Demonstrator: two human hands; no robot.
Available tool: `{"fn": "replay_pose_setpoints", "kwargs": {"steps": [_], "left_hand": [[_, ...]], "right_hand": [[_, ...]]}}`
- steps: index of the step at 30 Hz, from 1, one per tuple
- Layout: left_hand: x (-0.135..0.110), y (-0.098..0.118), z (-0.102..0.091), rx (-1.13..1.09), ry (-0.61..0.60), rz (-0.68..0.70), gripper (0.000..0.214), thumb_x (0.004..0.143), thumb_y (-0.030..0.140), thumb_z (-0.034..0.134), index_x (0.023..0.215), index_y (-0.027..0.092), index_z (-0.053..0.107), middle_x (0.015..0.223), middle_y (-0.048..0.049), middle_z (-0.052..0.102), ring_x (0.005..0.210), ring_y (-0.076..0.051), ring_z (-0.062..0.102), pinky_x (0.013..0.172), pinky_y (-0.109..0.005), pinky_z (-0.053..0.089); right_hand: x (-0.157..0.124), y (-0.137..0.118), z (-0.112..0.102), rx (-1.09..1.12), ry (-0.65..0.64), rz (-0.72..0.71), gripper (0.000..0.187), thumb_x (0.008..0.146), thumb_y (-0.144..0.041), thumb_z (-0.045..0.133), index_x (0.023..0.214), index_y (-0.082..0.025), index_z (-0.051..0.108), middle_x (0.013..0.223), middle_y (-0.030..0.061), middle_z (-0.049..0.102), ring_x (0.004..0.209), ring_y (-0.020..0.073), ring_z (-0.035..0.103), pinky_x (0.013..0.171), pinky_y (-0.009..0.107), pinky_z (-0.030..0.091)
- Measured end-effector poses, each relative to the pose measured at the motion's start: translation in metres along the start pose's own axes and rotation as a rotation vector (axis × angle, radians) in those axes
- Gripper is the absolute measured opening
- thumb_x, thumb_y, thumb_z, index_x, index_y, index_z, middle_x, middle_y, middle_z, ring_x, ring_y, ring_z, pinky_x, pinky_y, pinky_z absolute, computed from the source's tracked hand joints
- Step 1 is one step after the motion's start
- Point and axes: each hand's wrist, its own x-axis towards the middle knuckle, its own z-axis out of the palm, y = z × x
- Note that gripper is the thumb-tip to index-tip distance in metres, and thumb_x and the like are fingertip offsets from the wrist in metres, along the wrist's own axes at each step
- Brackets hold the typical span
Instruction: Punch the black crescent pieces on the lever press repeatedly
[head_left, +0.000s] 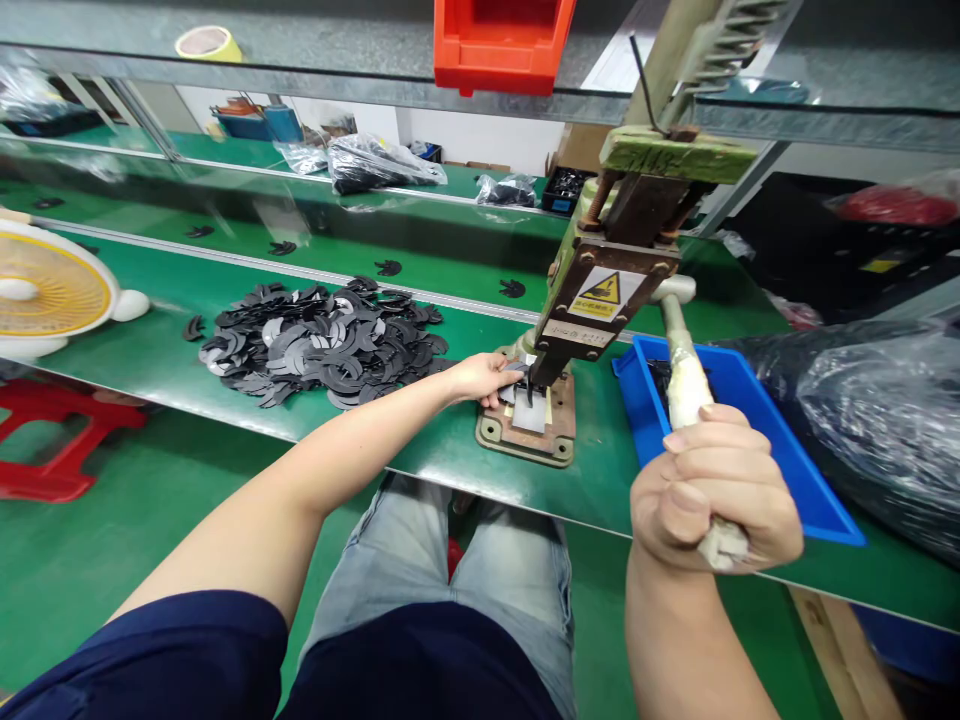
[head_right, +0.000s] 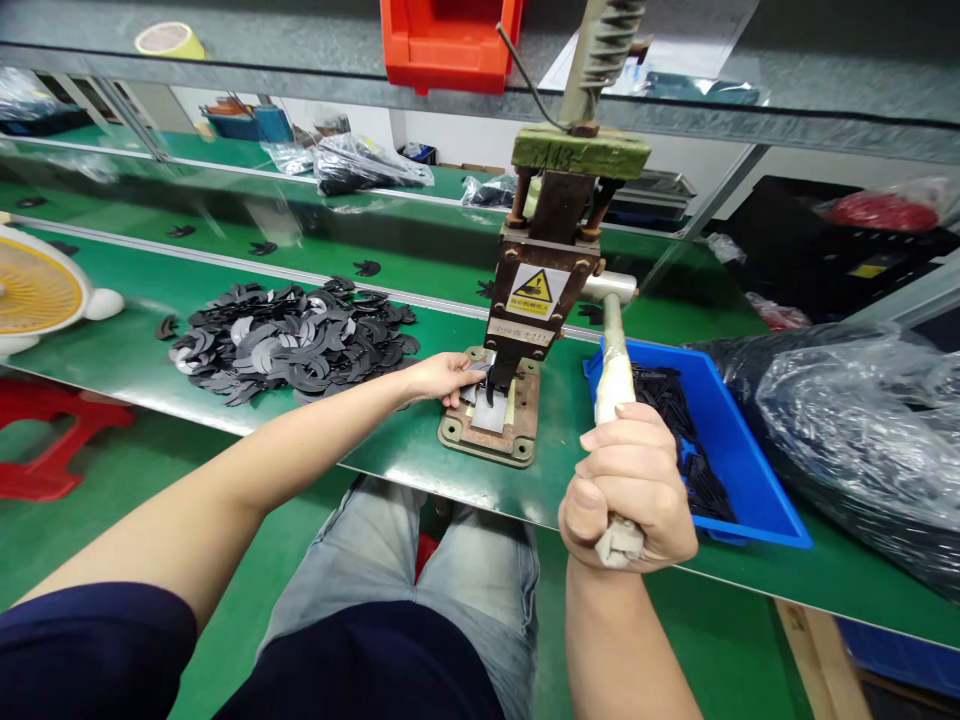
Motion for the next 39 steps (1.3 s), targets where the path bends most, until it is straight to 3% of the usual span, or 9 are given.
{"fn": "replay_pose_setpoints", "kwargs": {"steps": [5, 9, 13, 15, 18, 21, 26, 32, 39], "left_hand": [[-0.002, 0.005, 0.003, -0.044, -0.002, -0.077, 0.034, 0.103, 0.044, 0.067, 0.086, 0.017, 0.054, 0.049, 0.0008, 0.060, 0.039, -0.011, 0.057, 0.042, -0.015, 0.041], [-0.007, 0.006, 0.009, -0.073, 0.033, -0.051, 0.032, 0.104, 0.041, 0.066, 0.086, 0.016, 0.055, 0.052, 0.0007, 0.061, 0.039, -0.009, 0.057, 0.041, -0.015, 0.041], [-0.019, 0.003, 0.009, -0.157, 0.039, 0.020, 0.034, 0.104, 0.045, 0.066, 0.089, 0.017, 0.053, 0.058, 0.0002, 0.066, 0.043, -0.010, 0.062, 0.042, -0.014, 0.042], [-0.034, 0.004, 0.005, -0.196, 0.059, 0.071, 0.036, 0.105, 0.046, 0.063, 0.088, 0.018, 0.050, 0.059, 0.0008, 0.066, 0.043, -0.010, 0.062, 0.042, -0.014, 0.043], [-0.068, 0.006, -0.001, -0.238, 0.070, 0.163, 0.040, 0.103, 0.052, 0.064, 0.087, 0.019, 0.048, 0.058, 0.0020, 0.064, 0.043, -0.010, 0.061, 0.040, -0.015, 0.043], [-0.102, 0.009, -0.002, -0.262, 0.023, 0.248, 0.046, 0.097, 0.060, 0.068, 0.087, 0.019, 0.049, 0.059, 0.0019, 0.064, 0.044, -0.012, 0.063, 0.041, -0.016, 0.044], [-0.134, 0.008, 0.014, -0.247, -0.035, 0.259, 0.051, 0.091, 0.065, 0.072, 0.088, 0.019, 0.052, 0.059, 0.0027, 0.063, 0.044, -0.013, 0.063, 0.041, -0.018, 0.044], [-0.143, 0.007, 0.028, -0.240, -0.085, 0.206, 0.052, 0.089, 0.067, 0.073, 0.087, 0.019, 0.052, 0.055, 0.0033, 0.059, 0.040, -0.011, 0.059, 0.037, -0.016, 0.037], [-0.135, 0.007, 0.020, -0.154, -0.113, 0.153, 0.055, 0.088, 0.070, 0.072, 0.084, 0.020, 0.049, 0.056, 0.0018, 0.059, 0.042, -0.012, 0.059, 0.039, -0.019, 0.037]], "right_hand": [[0.004, -0.001, 0.008, -0.005, 0.057, -0.001, 0.044, 0.087, -0.037, 0.069, 0.061, -0.021, 0.038, 0.051, -0.0050, 0.045, 0.054, 0.0142, 0.055, 0.078, 0.047, 0.055], [0.045, 0.005, 0.021, 0.104, 0.111, -0.050, 0.024, 0.087, -0.041, 0.072, 0.079, -0.024, 0.058, 0.062, -0.0038, 0.048, 0.057, 0.0132, 0.055, 0.069, 0.039, 0.054], [0.100, 0.013, 0.022, 0.106, -0.006, 0.076, 0.037, 0.088, -0.045, 0.074, 0.118, -0.023, 0.068, 0.108, 0.0064, 0.062, 0.096, 0.0186, 0.069, 0.090, 0.040, 0.060], [0.103, 0.016, 0.015, 0.046, -0.029, 0.190, 0.041, 0.091, -0.044, 0.072, 0.127, -0.026, 0.065, 0.128, 0.0077, 0.059, 0.117, 0.0226, 0.068, 0.104, 0.043, 0.058], [0.062, 0.017, 0.002, -0.037, -0.027, 0.371, 0.048, 0.090, -0.039, 0.074, 0.135, -0.030, 0.060, 0.132, 0.0072, 0.061, 0.119, 0.0229, 0.066, 0.110, 0.047, 0.056], [-0.014, 0.009, -0.002, 0.052, -0.383, 0.793, 0.031, 0.090, -0.037, 0.075, 0.118, -0.027, 0.065, 0.106, 0.0043, 0.071, 0.098, 0.0184, 0.071, 0.098, 0.042, 0.063], [-0.104, -0.024, 0.015, 0.142, -0.576, 0.962, 0.030, 0.087, -0.042, 0.078, 0.107, -0.022, 0.068, 0.096, 0.0063, 0.076, 0.083, 0.0187, 0.074, 0.076, 0.035, 0.064], [-0.118, -0.043, 0.022, 0.068, -0.513, 0.978, 0.022, 0.096, -0.044, 0.065, 0.095, -0.022, 0.064, 0.088, 0.0045, 0.070, 0.077, 0.0161, 0.068, 0.071, 0.031, 0.059], [-0.105, -0.040, 0.005, 0.015, -0.669, 0.851, 0.016, 0.096, -0.035, 0.064, 0.108, -0.024, 0.068, 0.098, 0.0040, 0.073, 0.086, 0.0175, 0.070, 0.082, 0.034, 0.059]]}}
